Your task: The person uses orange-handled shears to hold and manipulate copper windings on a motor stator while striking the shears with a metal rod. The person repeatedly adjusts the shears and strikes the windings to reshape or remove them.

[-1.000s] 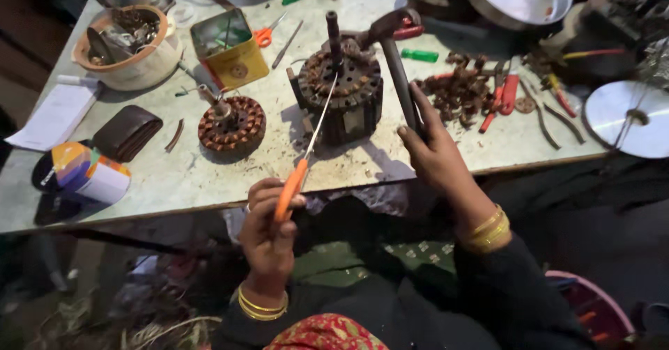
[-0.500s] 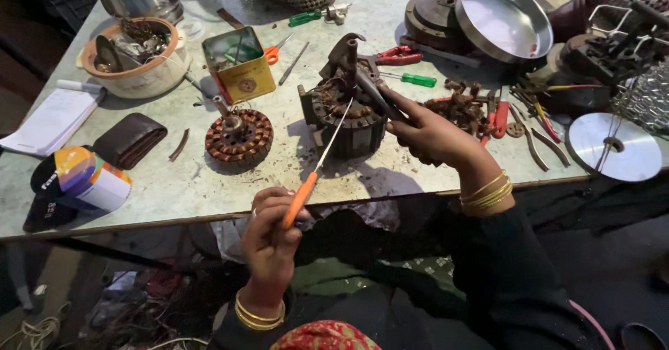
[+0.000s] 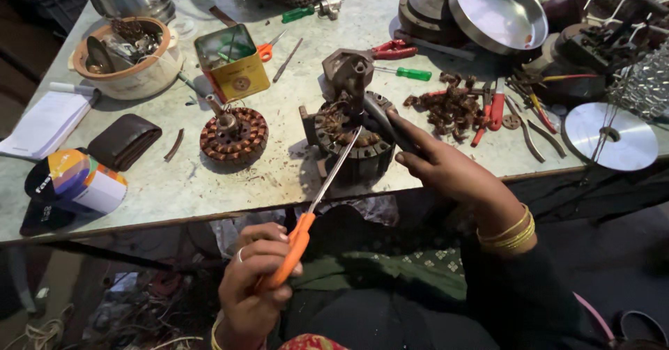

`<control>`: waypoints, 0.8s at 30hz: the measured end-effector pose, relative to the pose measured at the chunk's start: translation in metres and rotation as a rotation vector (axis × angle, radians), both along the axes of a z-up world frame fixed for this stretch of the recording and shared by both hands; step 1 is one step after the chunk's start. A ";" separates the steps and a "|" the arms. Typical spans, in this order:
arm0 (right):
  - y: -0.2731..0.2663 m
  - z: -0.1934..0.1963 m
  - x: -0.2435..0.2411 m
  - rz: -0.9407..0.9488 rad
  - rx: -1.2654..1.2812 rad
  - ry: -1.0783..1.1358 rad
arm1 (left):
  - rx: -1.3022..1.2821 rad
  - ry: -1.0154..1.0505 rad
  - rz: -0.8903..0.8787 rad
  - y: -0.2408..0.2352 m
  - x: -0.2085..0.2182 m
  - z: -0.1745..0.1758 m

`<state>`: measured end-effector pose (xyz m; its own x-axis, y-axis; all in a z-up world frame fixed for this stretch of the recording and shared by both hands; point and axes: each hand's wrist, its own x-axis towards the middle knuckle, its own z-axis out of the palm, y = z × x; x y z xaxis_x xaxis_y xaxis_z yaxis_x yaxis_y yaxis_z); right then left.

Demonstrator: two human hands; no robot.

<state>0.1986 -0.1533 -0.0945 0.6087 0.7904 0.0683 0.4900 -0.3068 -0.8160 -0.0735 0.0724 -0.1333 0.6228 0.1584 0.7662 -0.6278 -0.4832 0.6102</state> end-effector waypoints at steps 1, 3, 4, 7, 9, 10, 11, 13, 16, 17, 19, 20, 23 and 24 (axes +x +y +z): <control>0.001 -0.006 -0.001 -0.028 0.051 0.068 | 0.011 0.014 0.010 0.000 -0.003 -0.001; 0.004 -0.020 -0.005 -0.079 0.147 0.204 | -0.249 0.014 -0.033 -0.006 0.001 -0.009; 0.007 -0.027 -0.008 -0.106 0.228 0.251 | -0.379 0.008 -0.053 -0.008 0.005 -0.013; 0.012 -0.042 -0.021 -0.193 0.375 0.323 | -0.423 -0.011 -0.036 -0.009 0.006 -0.019; 0.008 -0.046 -0.031 -0.258 0.341 0.291 | -0.444 -0.059 -0.035 -0.012 0.010 -0.023; 0.004 -0.046 -0.034 -0.197 0.366 0.117 | -0.454 -0.083 -0.035 -0.014 0.012 -0.024; 0.000 -0.045 -0.036 -0.136 0.389 -0.056 | -0.487 -0.094 -0.052 -0.016 0.011 -0.025; -0.007 -0.044 -0.042 -0.143 0.312 -0.168 | -0.554 -0.109 -0.088 -0.020 0.010 -0.028; -0.008 -0.040 -0.049 -0.259 0.145 -0.085 | -0.710 -0.131 -0.071 -0.023 0.011 -0.030; -0.007 -0.040 -0.051 -0.240 0.180 -0.118 | -0.745 -0.150 -0.087 -0.024 0.011 -0.031; -0.006 -0.039 -0.053 -0.243 0.193 -0.129 | -0.809 -0.192 -0.116 -0.025 0.014 -0.031; -0.005 -0.040 -0.053 -0.263 0.171 -0.105 | -0.802 -0.200 -0.108 -0.025 0.015 -0.032; -0.006 -0.047 -0.055 -0.237 0.249 -0.059 | -0.763 -0.230 -0.093 -0.026 0.019 -0.034; -0.006 -0.050 -0.054 -0.216 0.300 -0.052 | -0.739 -0.243 -0.095 -0.026 0.022 -0.035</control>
<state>0.1443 -0.1591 -0.1442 0.7491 0.5839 0.3128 0.4832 -0.1588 -0.8610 -0.0519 0.0463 -0.1686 0.4878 0.6345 0.5996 -0.8032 0.0572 0.5930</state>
